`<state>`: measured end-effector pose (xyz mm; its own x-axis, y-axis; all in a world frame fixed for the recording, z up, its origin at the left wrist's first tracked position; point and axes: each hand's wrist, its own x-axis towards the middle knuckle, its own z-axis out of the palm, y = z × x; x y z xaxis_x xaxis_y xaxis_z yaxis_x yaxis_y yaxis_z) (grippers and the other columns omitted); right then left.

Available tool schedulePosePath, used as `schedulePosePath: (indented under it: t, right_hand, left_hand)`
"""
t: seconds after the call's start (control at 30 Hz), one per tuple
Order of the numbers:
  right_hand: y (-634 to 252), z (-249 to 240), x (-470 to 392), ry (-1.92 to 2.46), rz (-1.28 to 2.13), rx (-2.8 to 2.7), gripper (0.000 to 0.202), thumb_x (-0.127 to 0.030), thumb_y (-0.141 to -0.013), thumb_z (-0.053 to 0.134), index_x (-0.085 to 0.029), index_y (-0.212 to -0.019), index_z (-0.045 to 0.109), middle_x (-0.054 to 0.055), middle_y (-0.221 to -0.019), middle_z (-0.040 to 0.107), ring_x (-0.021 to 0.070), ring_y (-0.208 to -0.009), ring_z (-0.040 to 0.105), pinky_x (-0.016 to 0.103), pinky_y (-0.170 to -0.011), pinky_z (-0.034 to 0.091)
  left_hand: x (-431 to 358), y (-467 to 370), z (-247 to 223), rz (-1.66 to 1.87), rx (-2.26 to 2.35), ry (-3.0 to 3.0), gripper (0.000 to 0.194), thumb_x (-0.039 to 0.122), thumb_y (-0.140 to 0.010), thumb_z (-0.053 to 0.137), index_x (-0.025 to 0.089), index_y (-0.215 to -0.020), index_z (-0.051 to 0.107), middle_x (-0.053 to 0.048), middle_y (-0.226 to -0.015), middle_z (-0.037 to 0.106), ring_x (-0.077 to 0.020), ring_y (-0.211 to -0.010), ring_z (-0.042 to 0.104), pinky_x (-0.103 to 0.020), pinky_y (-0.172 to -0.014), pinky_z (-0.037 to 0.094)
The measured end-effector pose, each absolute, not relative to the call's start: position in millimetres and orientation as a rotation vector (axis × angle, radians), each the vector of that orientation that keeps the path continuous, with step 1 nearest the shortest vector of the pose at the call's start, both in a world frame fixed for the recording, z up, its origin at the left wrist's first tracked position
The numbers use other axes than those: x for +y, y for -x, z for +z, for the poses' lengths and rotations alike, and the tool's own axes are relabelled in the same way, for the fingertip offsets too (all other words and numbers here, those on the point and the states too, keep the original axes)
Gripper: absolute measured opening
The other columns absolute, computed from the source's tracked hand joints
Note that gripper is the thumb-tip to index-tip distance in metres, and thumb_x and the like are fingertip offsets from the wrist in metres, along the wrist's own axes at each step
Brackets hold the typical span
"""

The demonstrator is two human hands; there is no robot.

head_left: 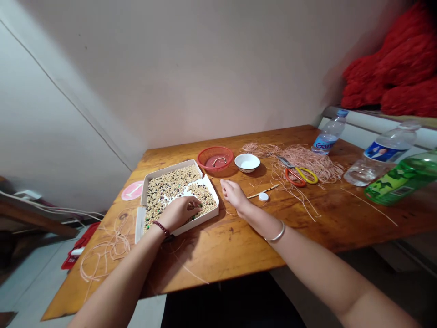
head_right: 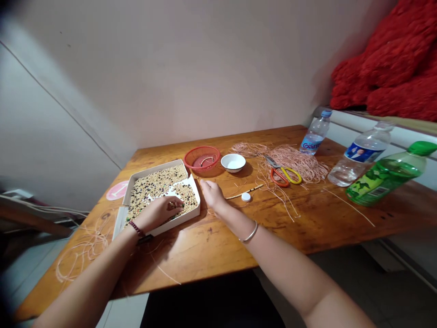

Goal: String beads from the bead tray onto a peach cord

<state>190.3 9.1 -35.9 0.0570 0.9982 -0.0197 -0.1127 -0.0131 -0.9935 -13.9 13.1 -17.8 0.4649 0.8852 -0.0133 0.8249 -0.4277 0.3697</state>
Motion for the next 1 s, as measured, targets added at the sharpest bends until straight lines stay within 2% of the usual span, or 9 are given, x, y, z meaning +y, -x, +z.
schedulePosePath:
  t: [0.13, 0.37, 0.63, 1.0]
  right_hand:
    - [-184, -47, 13, 1.178, 1.131, -1.228, 0.040, -0.053, -0.075, 0.048, -0.020, -0.056, 0.035, -0.006, -0.052, 0.033, 0.0089, -0.051, 0.030, 0.023, -0.048, 0.022]
    - [-178, -60, 17, 1.219, 1.063, -1.368, 0.040, -0.053, -0.075, 0.047, -0.019, -0.055, 0.040, -0.004, -0.053, 0.037, 0.0105, -0.055, 0.034, 0.023, -0.052, 0.027]
    - [-179, -59, 14, 1.275, 1.018, -1.416, 0.038, -0.050, -0.077, 0.045, -0.020, -0.054, 0.037, -0.004, -0.052, 0.035, 0.0107, -0.054, 0.033, 0.023, -0.052, 0.025]
    - [-177, -59, 11, 1.320, 0.964, -1.484, 0.040, -0.048, -0.078, 0.046, -0.020, -0.052, 0.034, -0.005, -0.050, 0.033, 0.0105, -0.052, 0.031, 0.024, -0.050, 0.021]
  left_hand:
    - [13, 14, -19, 0.309, 1.436, -2.382, 0.029, 0.042, -0.079, 0.057, 0.023, -0.098, 0.068, -0.003, -0.083, 0.071, -0.0191, -0.070, 0.064, -0.026, -0.061, 0.045]
    - [13, 13, -20, 0.345, 1.366, -2.427, 0.026, 0.037, -0.082, 0.054, 0.024, -0.100, 0.068, -0.005, -0.094, 0.070, -0.0196, -0.077, 0.064, -0.027, -0.067, 0.047]
    - [10, 11, -17, 0.301, 1.481, -2.487, 0.025, 0.036, -0.085, 0.048, 0.023, -0.085, 0.070, -0.005, -0.086, 0.071, -0.0208, -0.076, 0.063, -0.027, -0.063, 0.044]
    - [9, 10, -16, 0.316, 1.460, -2.559, 0.023, 0.030, -0.085, 0.049, 0.023, -0.093, 0.070, -0.005, -0.090, 0.070, -0.0207, -0.082, 0.062, -0.028, -0.071, 0.045]
